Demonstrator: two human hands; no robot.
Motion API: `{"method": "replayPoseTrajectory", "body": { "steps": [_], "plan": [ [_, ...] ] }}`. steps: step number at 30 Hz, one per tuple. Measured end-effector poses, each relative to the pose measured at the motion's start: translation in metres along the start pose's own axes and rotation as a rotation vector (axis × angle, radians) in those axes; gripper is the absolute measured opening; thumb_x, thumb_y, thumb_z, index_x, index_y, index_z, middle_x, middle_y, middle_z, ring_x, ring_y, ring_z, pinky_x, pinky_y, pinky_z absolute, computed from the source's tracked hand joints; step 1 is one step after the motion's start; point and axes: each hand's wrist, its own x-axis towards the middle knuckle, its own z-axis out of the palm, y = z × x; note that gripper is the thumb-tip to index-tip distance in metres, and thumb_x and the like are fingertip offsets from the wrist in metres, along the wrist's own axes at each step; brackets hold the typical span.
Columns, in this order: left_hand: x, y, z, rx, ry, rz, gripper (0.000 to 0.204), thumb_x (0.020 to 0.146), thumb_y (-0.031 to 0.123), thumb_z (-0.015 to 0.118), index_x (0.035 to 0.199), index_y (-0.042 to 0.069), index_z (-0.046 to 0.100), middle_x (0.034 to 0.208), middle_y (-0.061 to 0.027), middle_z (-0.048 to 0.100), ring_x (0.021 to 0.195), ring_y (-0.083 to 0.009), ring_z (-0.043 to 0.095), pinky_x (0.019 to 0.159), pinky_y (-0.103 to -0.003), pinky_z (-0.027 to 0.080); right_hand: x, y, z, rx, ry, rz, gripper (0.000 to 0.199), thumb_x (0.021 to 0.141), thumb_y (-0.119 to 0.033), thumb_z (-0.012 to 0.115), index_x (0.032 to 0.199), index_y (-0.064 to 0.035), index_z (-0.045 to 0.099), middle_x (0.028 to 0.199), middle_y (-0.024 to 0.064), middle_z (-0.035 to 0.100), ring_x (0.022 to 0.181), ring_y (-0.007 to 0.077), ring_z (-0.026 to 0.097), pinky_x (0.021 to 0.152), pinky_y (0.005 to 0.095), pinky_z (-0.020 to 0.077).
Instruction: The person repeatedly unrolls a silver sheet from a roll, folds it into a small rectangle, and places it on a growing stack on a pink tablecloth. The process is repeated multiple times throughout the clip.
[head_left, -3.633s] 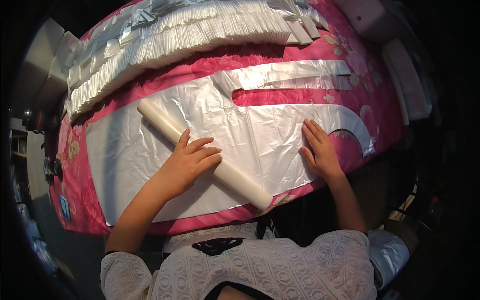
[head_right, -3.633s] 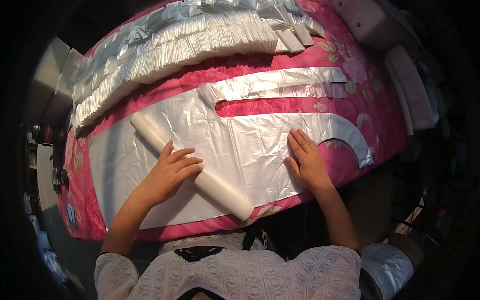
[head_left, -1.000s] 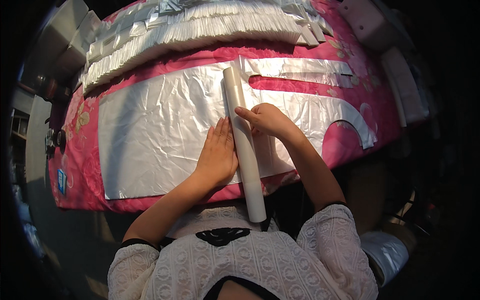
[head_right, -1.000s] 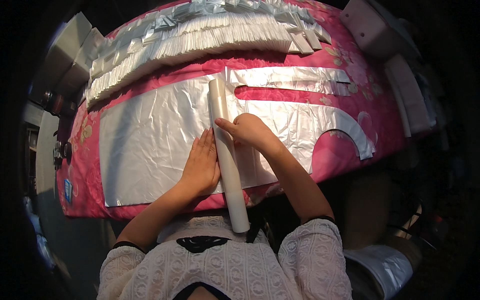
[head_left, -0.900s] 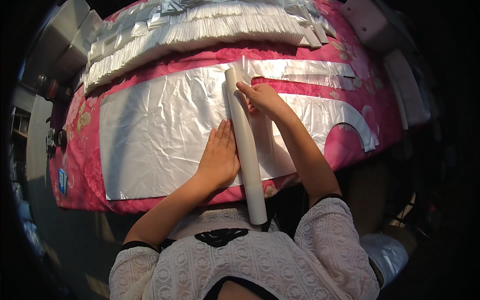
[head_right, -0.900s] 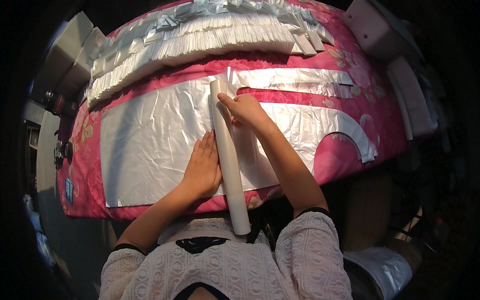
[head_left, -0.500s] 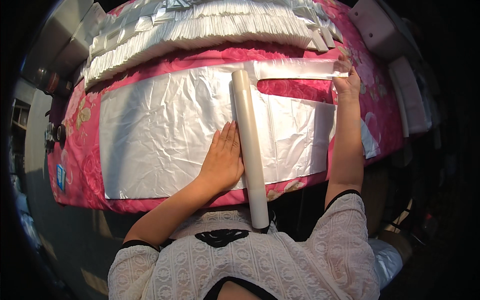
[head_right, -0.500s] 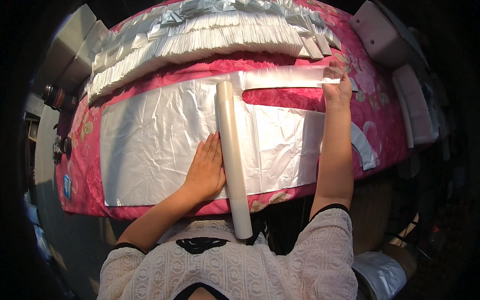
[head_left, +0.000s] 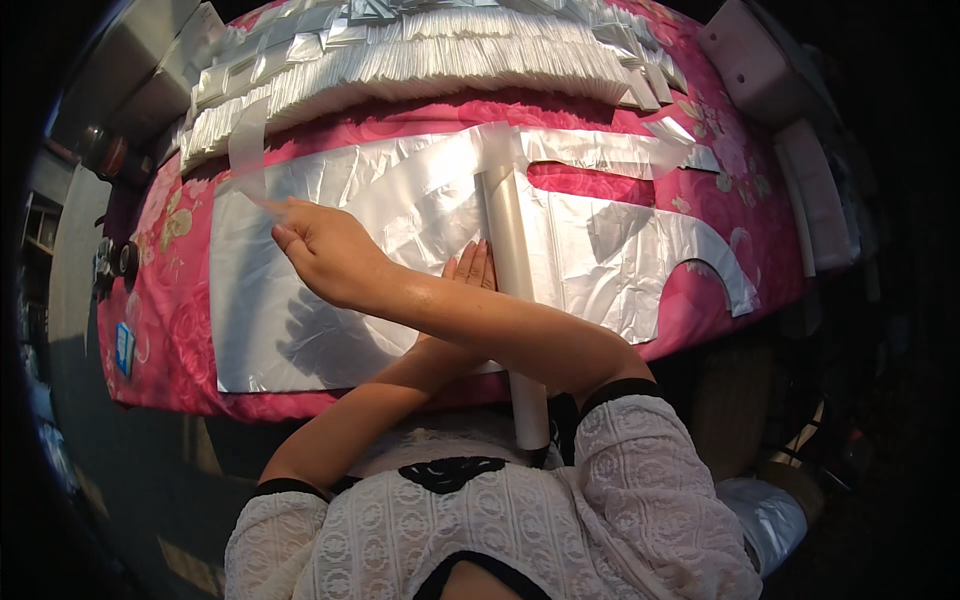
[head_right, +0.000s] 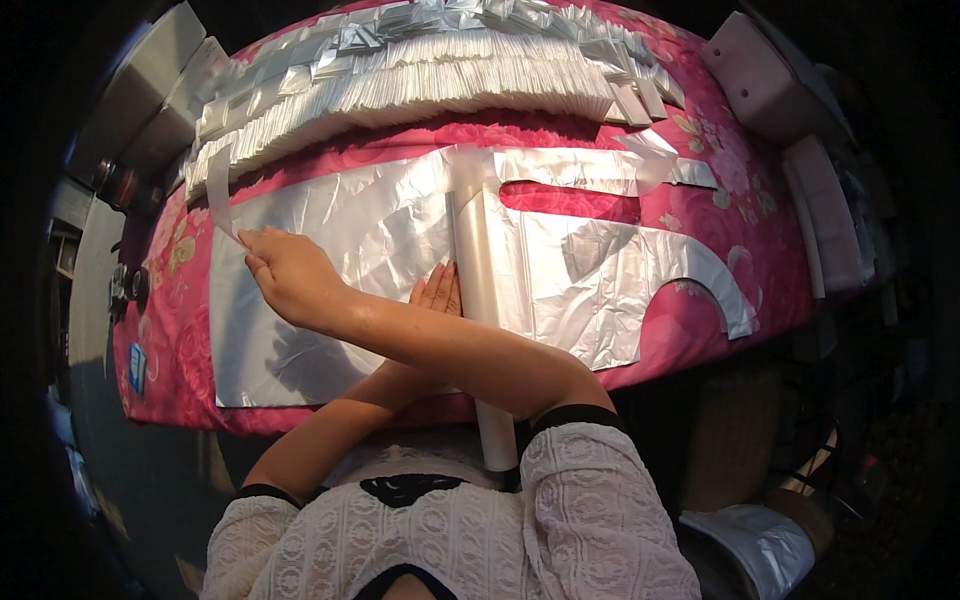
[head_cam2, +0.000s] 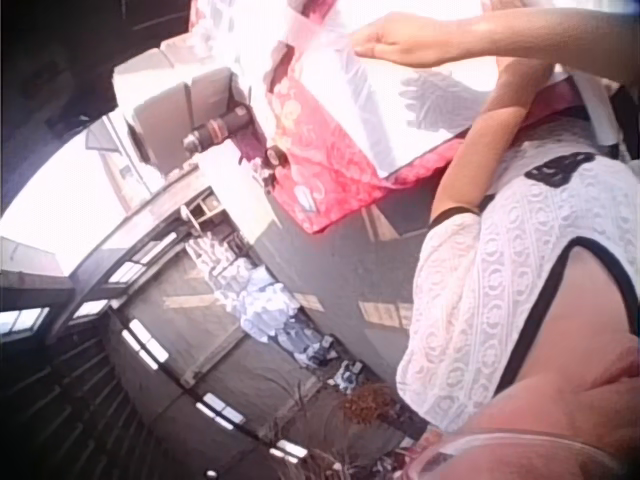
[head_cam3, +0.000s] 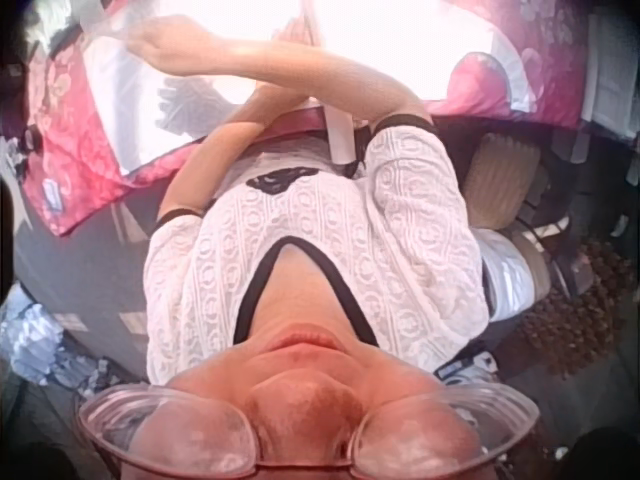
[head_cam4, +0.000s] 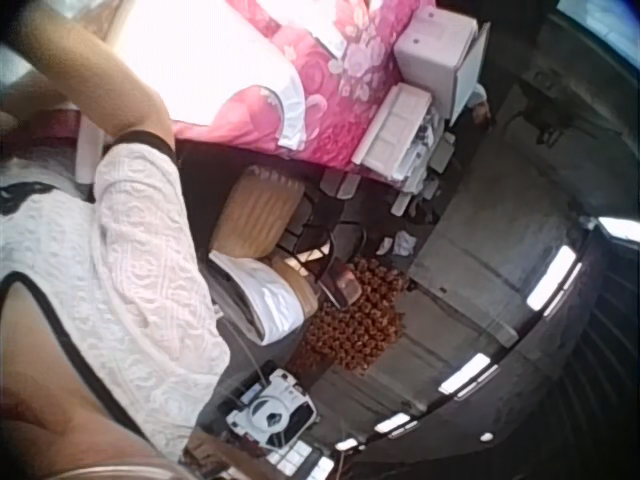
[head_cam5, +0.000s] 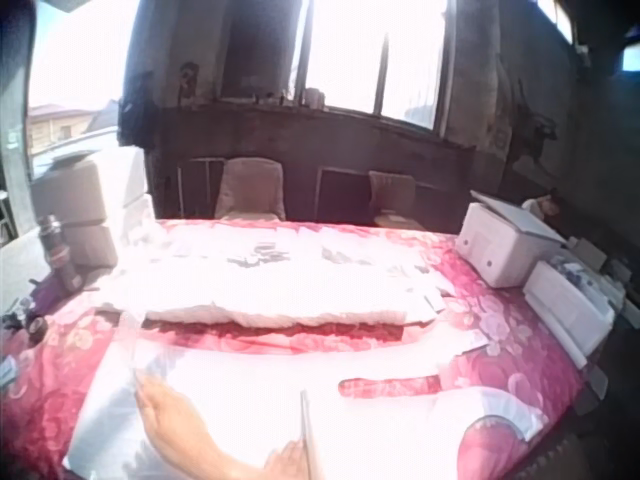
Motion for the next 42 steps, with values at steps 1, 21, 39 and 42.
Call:
{"method": "replayPoseTrajectory", "body": {
  "steps": [1, 21, 39, 42],
  "plan": [
    [0.002, -0.004, 0.018, 0.042, 0.016, 0.042, 0.065, 0.082, 0.024, 0.046, 0.131, -0.015, 0.028, 0.139, -0.0282, 0.03, 0.132, -0.0371, 0.027, 0.108, -0.05, 0.018, 0.003, 0.02, 0.033, 0.003, 0.052, -0.146, 0.03, 0.089, -0.014, 0.045, 0.114, 0.0007, 0.052, 0.107, 0.0206, 0.057, 0.108, 0.0421, 0.048, 0.093, 0.0427, 0.0364],
    [0.062, -0.029, -0.044, -1.491, 0.241, -0.535, 0.045, 0.092, 0.02, 0.039, 0.129, -0.005, 0.037, 0.132, -0.0153, 0.041, 0.121, -0.0248, 0.042, 0.101, -0.035, 0.033, -0.183, 0.0, -0.138, -0.671, 0.058, 0.032, 0.045, 0.08, -0.018, 0.062, 0.12, -0.0004, 0.051, 0.125, 0.0165, 0.05, 0.119, 0.0349, 0.044, 0.098, 0.0414, 0.0379],
    [0.022, -0.123, -0.145, -1.463, 0.213, -0.823, 0.04, 0.092, 0.026, 0.046, 0.12, -0.003, 0.046, 0.117, -0.0158, 0.056, 0.106, -0.0194, 0.056, 0.09, -0.029, 0.045, -0.098, 0.019, -0.046, -0.645, -0.661, -0.226, 0.053, 0.09, -0.041, 0.044, 0.128, -0.0046, 0.047, 0.127, 0.0106, 0.051, 0.132, 0.0295, 0.029, 0.11, 0.0479, 0.015],
    [-0.041, -0.137, -0.17, -1.349, 0.259, -0.864, 0.038, 0.093, 0.025, 0.045, 0.119, -0.002, 0.047, 0.115, -0.015, 0.056, 0.101, -0.0178, 0.057, 0.088, -0.028, 0.045, -0.085, -0.019, 0.018, -0.093, -0.827, -0.307, 0.048, 0.089, -0.037, 0.05, 0.118, 0.0019, 0.053, 0.117, 0.0207, 0.056, 0.118, 0.0328, 0.047, 0.098, 0.0399, 0.0376]
  ]
}}
